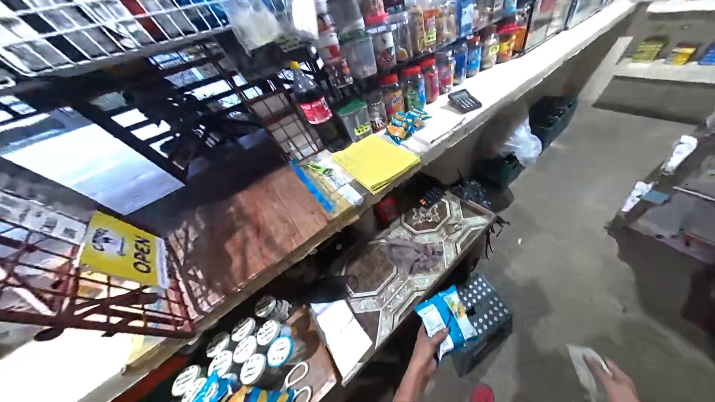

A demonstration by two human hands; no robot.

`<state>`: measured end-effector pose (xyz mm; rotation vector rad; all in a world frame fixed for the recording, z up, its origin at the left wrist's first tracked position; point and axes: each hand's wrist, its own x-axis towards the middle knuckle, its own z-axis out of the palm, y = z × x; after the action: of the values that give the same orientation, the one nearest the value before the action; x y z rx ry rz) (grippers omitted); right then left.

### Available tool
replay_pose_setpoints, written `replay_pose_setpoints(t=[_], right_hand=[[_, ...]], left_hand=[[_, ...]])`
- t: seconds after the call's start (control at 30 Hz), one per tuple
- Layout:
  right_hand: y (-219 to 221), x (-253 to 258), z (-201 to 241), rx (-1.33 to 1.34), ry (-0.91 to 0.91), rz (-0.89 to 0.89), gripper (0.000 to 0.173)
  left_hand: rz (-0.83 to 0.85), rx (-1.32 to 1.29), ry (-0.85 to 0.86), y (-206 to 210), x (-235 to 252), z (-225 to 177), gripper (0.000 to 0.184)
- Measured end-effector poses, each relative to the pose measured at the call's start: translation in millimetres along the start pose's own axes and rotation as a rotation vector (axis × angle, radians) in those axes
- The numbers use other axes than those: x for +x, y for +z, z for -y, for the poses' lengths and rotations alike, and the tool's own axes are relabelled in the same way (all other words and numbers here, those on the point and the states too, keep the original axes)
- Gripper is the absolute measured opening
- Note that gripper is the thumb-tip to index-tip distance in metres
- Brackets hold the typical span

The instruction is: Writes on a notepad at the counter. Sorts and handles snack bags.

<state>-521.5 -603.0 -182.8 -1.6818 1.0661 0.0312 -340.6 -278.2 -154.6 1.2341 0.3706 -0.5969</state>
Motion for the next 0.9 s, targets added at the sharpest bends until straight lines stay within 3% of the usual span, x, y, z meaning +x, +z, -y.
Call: replay_pose_setpoints(t=[0.07,0.17,0.23,0.3,0.37,0.43,0.53,0.6,0.7,0.8,0.83,0.9], right_hand=[[14,12,75,0.077,-0.309,-0.039,0.04],[55,-2,179,0.034,-0.927,0.036,0.037],[87,-5,211,-0.1,-1.225,0.143,0.036],[114,6,219,-0.304,-1.374,0.227,0.038],[127,34,220,-0.336,-1.319,0.215,0.041],[122,64,230,-0.127,-1.033,0.248,0.039],[107,85,259,0.287,-0.445,0.31,0.045],[102,91,273,0.324,-0.298,0.472,0.053],[127,110,290,0.322,-0.371,0.47,0.041],[147,142,325,0.189,-0.6,0.319,0.047],[149,156,341,0.149,-0.681,0.3,0.047],[145,186,390,0.15,-0.723,0.311,0.047]], left_hand=[[0.064,-0.05,0.047,23,2,-22,0.055],[0.158,-0.076,0.13,50,1,-41,0.058],[0.213,-0.078,0.167,68,-1,-47,0.06],[0.221,-0.076,0.18,88,-2,-52,0.064],[0.192,-0.093,0.151,101,-2,-54,0.066],[0.166,-0.094,0.118,109,-3,-55,0.069],[0.109,-0.147,0.164,118,9,-62,0.054],[0.087,-0.193,0.225,124,34,-71,0.046],[0.016,-0.111,0.322,129,78,-86,0.049],[-0.183,0.084,0.404,143,126,-122,0.085],[-0.245,0.1,0.42,152,140,-137,0.088],[-0.311,0.058,0.406,173,161,-182,0.077]])
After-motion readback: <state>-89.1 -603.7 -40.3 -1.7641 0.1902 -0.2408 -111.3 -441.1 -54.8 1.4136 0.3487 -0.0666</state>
